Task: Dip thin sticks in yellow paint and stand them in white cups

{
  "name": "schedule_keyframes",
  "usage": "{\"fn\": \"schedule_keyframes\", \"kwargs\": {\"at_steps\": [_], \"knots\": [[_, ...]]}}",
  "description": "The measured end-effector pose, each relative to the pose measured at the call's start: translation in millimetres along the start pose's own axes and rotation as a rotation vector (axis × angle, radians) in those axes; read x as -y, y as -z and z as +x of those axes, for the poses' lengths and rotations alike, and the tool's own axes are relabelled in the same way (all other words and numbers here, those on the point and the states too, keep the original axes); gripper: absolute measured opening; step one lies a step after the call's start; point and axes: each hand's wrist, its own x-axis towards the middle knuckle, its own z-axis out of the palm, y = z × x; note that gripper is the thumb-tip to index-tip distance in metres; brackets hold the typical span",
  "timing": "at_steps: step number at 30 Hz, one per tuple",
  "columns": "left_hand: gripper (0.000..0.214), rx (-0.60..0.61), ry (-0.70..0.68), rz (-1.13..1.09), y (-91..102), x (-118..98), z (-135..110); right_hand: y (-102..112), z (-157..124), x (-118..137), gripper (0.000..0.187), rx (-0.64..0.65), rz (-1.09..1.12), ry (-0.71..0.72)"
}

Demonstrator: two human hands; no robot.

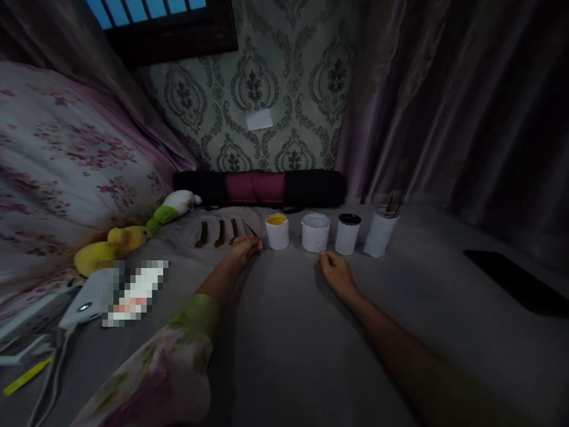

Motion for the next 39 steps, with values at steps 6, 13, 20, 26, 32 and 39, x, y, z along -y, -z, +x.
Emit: {"fn": "schedule_keyframes", "kwargs": {"at_steps": [6, 13, 20, 26, 32, 39], "knots": [[0.014, 0.007, -0.001, -0.015, -1.7, 4, -4, 3, -2, 3, 0.037, -0.003, -0.004, -0.007], [0.016, 0.042, 0.004, -0.079, -2.5, 8, -8, 2, -1, 2, 0.036, -0.004, -0.022, -0.01], [0.016, 0.079, 0.022, -0.11, -1.9, 7, -16, 2, -1, 2, 0.036, 0.002, -0.008, -0.022], [0.016, 0.107, 0.025, -0.116, -2.3, 6, -23, 1, -1, 1, 0.036, -0.001, -0.01, -0.014], [0.011, 0.155, -0.024, -0.129, -0.5, 11, -29, 1, 0, 0, 0.037, 0.007, -0.007, -0.004], [0.013, 0.186, -0.092, -0.158, -0.6, 18, -37, -2, 2, -6, 0.036, -0.003, 0.016, 0.011]]}}
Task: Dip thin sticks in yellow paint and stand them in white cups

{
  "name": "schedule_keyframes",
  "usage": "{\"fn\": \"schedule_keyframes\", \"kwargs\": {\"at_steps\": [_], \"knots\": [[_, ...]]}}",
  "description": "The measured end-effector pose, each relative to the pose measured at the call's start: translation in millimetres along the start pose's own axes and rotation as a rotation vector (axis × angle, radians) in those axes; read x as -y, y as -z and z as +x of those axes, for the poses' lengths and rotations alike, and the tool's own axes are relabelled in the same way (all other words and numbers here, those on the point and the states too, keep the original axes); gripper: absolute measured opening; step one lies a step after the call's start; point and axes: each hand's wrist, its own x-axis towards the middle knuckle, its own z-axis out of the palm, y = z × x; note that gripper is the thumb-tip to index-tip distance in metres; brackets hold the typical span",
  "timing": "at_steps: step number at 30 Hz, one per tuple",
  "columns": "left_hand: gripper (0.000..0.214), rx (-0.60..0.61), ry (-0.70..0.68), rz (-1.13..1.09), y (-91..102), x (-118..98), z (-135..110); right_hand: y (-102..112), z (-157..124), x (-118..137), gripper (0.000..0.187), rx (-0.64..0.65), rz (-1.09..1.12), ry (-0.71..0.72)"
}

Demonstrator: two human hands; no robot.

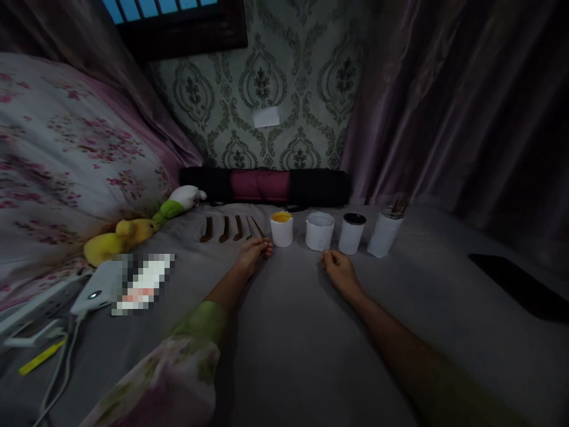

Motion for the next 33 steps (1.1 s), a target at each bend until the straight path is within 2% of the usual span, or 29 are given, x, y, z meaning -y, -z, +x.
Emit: {"fn": "schedule_keyframes", "kwargs": {"at_steps": [13, 20, 29, 33], "knots": [[0.021, -0.017, -0.098, 0.011, -7.3, 12, -17, 1, 0, -1, 0.037, 0.007, 0.033, -0.004], [0.028, -0.044, -0.2, 0.063, -10.2, 13, -31, 3, -2, 2, 0.039, 0.017, 0.05, 0.0], [0.031, -0.112, -0.266, 0.261, -16.7, 12, -42, 4, -3, 3, 0.038, 0.033, 0.062, 0.012], [0.028, -0.096, -0.321, 0.354, -19.1, 8, -47, 4, -3, 3, 0.037, 0.057, 0.061, 0.013]]}}
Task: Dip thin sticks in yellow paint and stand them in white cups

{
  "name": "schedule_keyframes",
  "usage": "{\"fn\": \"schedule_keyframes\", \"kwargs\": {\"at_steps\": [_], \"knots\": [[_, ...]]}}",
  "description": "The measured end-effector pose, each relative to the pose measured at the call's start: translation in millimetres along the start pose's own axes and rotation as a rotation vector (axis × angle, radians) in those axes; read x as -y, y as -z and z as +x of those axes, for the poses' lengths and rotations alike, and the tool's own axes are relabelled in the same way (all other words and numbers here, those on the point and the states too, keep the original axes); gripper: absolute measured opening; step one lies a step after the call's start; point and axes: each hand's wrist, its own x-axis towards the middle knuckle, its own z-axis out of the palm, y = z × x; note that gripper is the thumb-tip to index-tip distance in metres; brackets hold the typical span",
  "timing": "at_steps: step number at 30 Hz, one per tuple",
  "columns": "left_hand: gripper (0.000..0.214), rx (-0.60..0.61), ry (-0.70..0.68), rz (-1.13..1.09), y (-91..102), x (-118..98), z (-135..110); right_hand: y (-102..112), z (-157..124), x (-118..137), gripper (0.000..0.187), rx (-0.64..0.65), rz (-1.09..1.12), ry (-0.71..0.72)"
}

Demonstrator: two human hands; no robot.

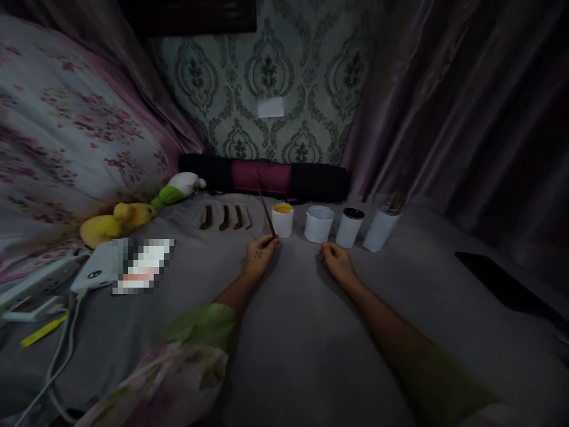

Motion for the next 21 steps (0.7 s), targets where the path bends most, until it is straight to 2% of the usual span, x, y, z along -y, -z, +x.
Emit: {"fn": "schedule_keyframes", "kwargs": {"at_steps": [4, 10, 21], "knots": [[0.026, 0.017, -0.078, 0.027, -0.6, -2, -2, 0, 1, -2, 0.036, 0.011, 0.005, -0.004], [0.024, 0.034, -0.12, 0.054, -1.3, 3, -1, -2, 2, -6, 0.037, 0.0, -0.001, 0.014], [0.023, 0.113, -0.292, 0.124, -2.2, 9, -3, 0, 0, -1, 0.035, 0.024, 0.024, 0.024]]}}
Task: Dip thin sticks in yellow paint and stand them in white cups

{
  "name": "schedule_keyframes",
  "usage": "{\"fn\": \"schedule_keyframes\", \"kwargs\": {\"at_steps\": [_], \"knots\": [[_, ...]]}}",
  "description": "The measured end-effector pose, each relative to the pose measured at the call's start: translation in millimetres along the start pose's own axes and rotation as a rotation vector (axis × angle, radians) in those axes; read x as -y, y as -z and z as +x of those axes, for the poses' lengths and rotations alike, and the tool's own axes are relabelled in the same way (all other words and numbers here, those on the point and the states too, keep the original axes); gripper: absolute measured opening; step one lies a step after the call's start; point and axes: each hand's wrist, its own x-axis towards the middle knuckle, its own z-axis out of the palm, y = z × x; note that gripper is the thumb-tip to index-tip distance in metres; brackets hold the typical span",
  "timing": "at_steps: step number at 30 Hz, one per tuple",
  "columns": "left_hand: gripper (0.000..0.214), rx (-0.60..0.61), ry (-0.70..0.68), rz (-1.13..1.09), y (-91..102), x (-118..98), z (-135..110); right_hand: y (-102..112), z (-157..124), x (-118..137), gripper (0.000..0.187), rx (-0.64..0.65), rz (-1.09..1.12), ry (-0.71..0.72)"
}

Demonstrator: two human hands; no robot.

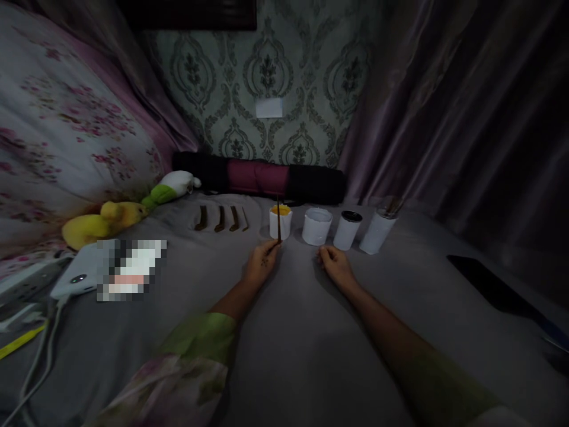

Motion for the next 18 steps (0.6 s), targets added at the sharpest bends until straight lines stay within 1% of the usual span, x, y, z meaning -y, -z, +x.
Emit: {"fn": "schedule_keyframes", "kwargs": {"at_steps": [5, 13, 18], "knots": [[0.026, 0.076, -0.142, 0.105, 3.2, 3.9, -2.1, 0.6, -0.8, 1.2, 0.035, 0.006, -0.004, -0.008], [0.028, 0.116, -0.252, 0.243, 8.3, 0.9, -8.7, 1.3, -2.4, 2.9, 0.036, 0.031, 0.062, -0.018], [0.03, 0.205, -0.333, 0.381, 7.7, -1.5, -7.5, 1.1, -3.0, 6.3, 0.037, 0.049, 0.076, -0.032]]}}
